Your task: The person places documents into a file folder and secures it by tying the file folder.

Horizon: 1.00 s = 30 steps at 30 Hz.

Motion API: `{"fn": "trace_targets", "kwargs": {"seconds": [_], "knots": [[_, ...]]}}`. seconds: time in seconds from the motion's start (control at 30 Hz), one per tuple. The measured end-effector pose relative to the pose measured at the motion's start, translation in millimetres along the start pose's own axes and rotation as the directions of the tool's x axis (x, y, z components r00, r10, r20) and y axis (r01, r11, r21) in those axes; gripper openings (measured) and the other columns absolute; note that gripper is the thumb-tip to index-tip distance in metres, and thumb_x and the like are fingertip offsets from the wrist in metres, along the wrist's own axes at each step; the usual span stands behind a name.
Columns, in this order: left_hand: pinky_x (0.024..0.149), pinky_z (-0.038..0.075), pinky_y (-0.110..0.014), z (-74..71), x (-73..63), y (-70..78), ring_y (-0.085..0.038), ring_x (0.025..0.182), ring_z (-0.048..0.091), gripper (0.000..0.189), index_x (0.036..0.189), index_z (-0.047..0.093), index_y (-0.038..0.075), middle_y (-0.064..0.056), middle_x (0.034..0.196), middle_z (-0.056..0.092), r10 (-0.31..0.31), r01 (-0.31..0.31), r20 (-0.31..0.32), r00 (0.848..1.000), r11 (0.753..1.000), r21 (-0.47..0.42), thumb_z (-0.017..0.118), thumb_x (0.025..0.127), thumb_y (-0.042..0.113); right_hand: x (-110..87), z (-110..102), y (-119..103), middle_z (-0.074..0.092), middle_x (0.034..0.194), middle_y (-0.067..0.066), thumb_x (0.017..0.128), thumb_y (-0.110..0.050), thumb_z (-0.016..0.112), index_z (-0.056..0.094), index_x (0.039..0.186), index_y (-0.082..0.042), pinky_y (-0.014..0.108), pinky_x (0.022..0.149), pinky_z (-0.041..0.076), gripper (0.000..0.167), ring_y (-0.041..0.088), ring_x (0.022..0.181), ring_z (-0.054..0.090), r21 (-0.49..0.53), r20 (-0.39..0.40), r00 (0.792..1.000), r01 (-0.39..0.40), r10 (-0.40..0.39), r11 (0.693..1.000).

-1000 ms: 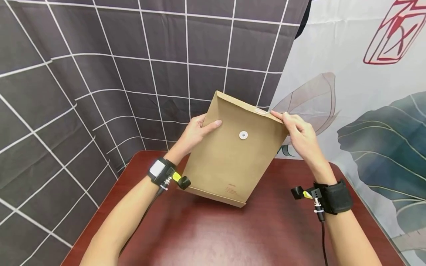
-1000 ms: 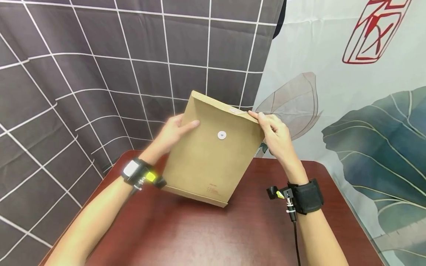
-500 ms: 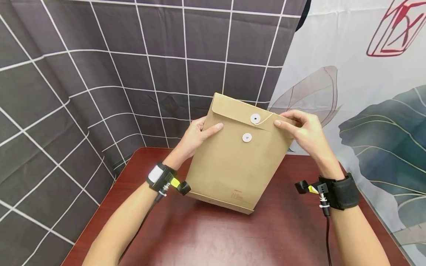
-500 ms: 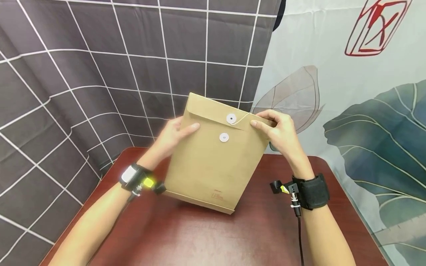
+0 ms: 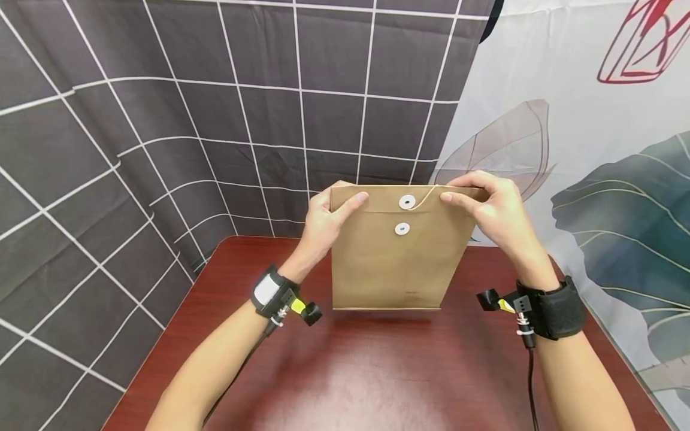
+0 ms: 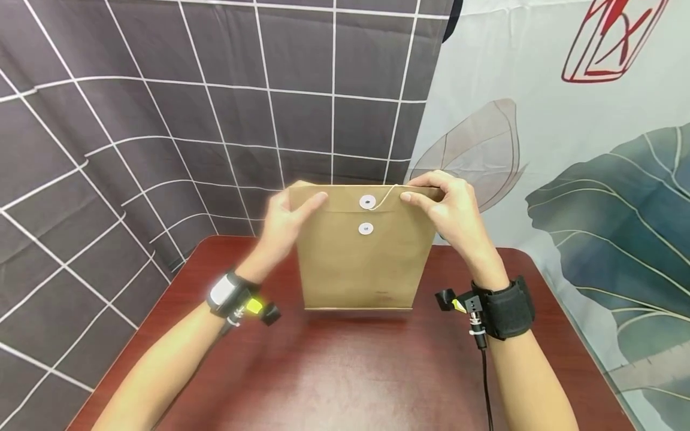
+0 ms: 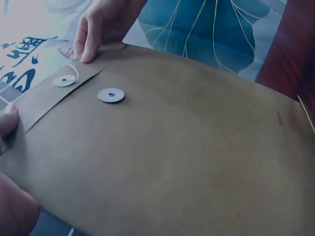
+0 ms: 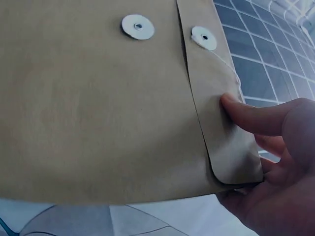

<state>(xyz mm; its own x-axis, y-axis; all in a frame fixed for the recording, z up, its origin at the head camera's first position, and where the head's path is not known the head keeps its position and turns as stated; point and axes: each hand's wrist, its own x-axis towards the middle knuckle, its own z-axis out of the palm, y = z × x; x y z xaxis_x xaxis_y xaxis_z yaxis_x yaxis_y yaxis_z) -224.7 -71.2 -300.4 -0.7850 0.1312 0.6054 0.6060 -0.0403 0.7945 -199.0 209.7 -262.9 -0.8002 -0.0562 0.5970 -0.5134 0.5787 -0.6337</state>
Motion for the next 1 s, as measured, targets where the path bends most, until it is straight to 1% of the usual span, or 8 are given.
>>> {"fn": "trace_targets", "kwargs": {"seconds": [0.1,0.27,0.43,0.57,0.63,0.77,0.93,1.0], "knots": [[0.058,0.052,-0.032,-1.7,1.7,0.7,-0.025,0.065,0.063,0.014,0.095,0.067,-0.002,-0.013,0.08,0.067,0.007,-0.007,-0.058,0.998,1.0,-0.006,0.07,0.088,0.01,0.0,-3,0,0.067,0.074,-0.008,0.079,-0.024,0.081,0.074,0.097,-0.013,0.019,0.061,0.041,0.022,0.006,0.063,0.058,-0.027,0.021,1.0,0.008,-0.008,1.0],[0.061,0.054,-0.032,-6.2,7.3,0.2,-0.022,0.067,0.065,0.014,0.096,0.069,0.002,-0.008,0.082,0.069,0.005,-0.009,-0.095,0.995,0.999,-0.038,0.072,0.086,0.013,0.7,-15,5,0.067,0.074,-0.001,0.082,-0.018,0.078,0.071,0.098,-0.009,0.019,0.059,0.047,0.02,0.012,0.062,0.06,0.056,0.119,0.993,-0.025,0.019,0.998],[0.059,0.054,-0.035,-8.2,10.8,-2.2,-0.023,0.067,0.066,0.018,0.098,0.066,0.006,-0.009,0.083,0.068,-0.029,0.026,-0.042,0.999,0.998,-0.05,0.071,0.088,0.021,-4.5,-16,14,0.071,0.074,-0.001,0.082,-0.014,0.077,0.071,0.1,-0.003,0.022,0.057,0.052,0.023,0.012,0.06,0.064,0.158,0.105,0.992,-0.087,0.071,0.984],[0.06,0.056,-0.038,-13.8,11.4,-10.8,-0.026,0.07,0.068,0.027,0.106,0.063,0.007,-0.012,0.085,0.069,-0.144,0.145,0.032,0.989,0.988,-0.056,0.065,0.092,0.03,-10.6,-8,25,0.072,0.074,0.001,0.082,-0.011,0.077,0.071,0.103,0.002,0.023,0.056,0.053,0.026,0.011,0.058,0.065,0.268,0.079,0.989,-0.143,0.126,0.953],[0.062,0.056,-0.039,-20.0,9.5,-19.8,-0.026,0.072,0.069,0.032,0.11,0.062,0.006,-0.012,0.085,0.07,-0.202,0.205,0.081,0.976,0.979,-0.02,0.062,0.093,0.033,-13.8,-4,32,0.072,0.074,0.001,0.082,-0.01,0.076,0.071,0.104,0.004,0.023,0.055,0.054,0.027,0.011,0.058,0.066,0.331,0.064,0.985,-0.17,0.158,0.928],[0.061,0.053,-0.033,-38.1,-2.7,-43.5,-0.019,0.066,0.064,0.033,0.106,0.065,0.008,-0.006,0.074,0.066,-0.303,0.279,0.18,0.936,0.949,0.146,0.062,0.093,0.039,-22.3,4,47,0.072,0.075,0.003,0.082,-0.007,0.076,0.071,0.104,0.005,0.024,0.053,0.054,0.026,0.012,0.058,0.067,0.457,0.008,0.973,-0.209,0.231,0.864],[0.055,0.036,-0.028,-66.1,-32.4,-68.5,-0.015,0.058,0.042,0.032,0.09,0.061,0.009,-0.001,0.063,0.047,-0.425,0.337,0.287,0.859,0.89,0.307,0.065,0.09,0.042,-34.2,4,63,0.072,0.076,0.005,0.081,-0.003,0.075,0.071,0.102,0.005,0.024,0.053,0.054,0.022,0.013,0.059,0.068,0.595,-0.046,0.946,-0.232,0.321,0.77],[0.059,0.04,-0.028,-77.2,-45.3,-75.2,-0.015,0.062,0.049,0.033,0.094,0.063,0.01,-0.001,0.068,0.054,-0.474,0.388,0.326,0.818,0.873,0.296,0.067,0.088,0.041,-36.7,2,67,0.072,0.076,0.006,0.081,-0.003,0.075,0.071,0.101,0.005,0.024,0.053,0.054,0.022,0.014,0.059,0.068,0.646,-0.064,0.933,-0.231,0.353,0.727]]}}
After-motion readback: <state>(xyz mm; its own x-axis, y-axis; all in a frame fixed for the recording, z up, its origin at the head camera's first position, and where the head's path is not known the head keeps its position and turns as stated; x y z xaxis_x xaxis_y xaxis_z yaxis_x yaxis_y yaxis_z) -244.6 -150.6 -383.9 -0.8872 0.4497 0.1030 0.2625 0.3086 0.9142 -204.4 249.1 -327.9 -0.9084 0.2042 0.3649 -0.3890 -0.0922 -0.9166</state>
